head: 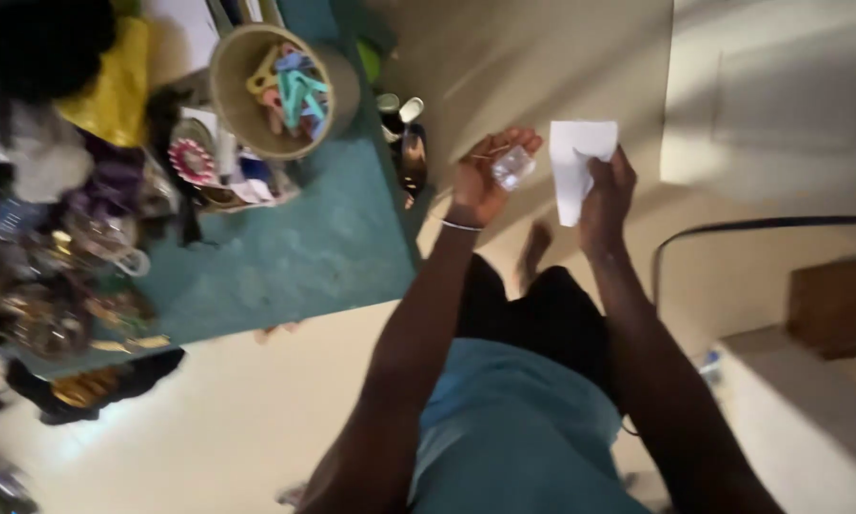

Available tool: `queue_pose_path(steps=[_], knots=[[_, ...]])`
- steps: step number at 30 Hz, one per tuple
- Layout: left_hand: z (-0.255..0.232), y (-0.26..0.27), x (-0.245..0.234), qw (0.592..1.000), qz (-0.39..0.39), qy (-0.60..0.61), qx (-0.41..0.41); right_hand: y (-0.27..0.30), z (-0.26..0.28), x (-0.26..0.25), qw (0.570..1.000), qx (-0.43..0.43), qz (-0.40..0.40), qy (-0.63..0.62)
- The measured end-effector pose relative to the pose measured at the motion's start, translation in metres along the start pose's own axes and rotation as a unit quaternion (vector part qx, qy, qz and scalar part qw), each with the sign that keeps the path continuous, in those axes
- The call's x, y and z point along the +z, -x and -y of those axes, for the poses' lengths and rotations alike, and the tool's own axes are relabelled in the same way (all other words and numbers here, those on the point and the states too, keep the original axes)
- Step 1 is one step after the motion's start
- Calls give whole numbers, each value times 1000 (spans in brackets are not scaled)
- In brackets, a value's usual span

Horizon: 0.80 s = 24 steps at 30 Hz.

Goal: Sorting through various pieces of jewelry, paper, and small items on a cluttered table.

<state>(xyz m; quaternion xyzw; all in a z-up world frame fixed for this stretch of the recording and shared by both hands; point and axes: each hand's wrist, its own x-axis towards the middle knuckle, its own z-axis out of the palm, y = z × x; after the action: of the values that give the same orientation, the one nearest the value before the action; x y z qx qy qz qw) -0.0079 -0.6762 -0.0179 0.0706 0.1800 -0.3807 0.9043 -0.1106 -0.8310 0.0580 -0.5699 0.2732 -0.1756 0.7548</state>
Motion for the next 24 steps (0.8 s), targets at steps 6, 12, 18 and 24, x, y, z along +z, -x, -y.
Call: queue_pose_path(steps=[6,12,18,24], knots=[[-10,-36,-8,997,-13,12,81,-86,-21,-2,994,94,38,31],[-16,-69,-82,966,-82,116,218,-155,-83,0,954,111,171,221],[-31,-94,-119,932,-17,148,332,-198,-141,37,895,114,293,318],[-64,-126,-186,909,192,150,338,-231,-235,76,885,-4,356,301]])
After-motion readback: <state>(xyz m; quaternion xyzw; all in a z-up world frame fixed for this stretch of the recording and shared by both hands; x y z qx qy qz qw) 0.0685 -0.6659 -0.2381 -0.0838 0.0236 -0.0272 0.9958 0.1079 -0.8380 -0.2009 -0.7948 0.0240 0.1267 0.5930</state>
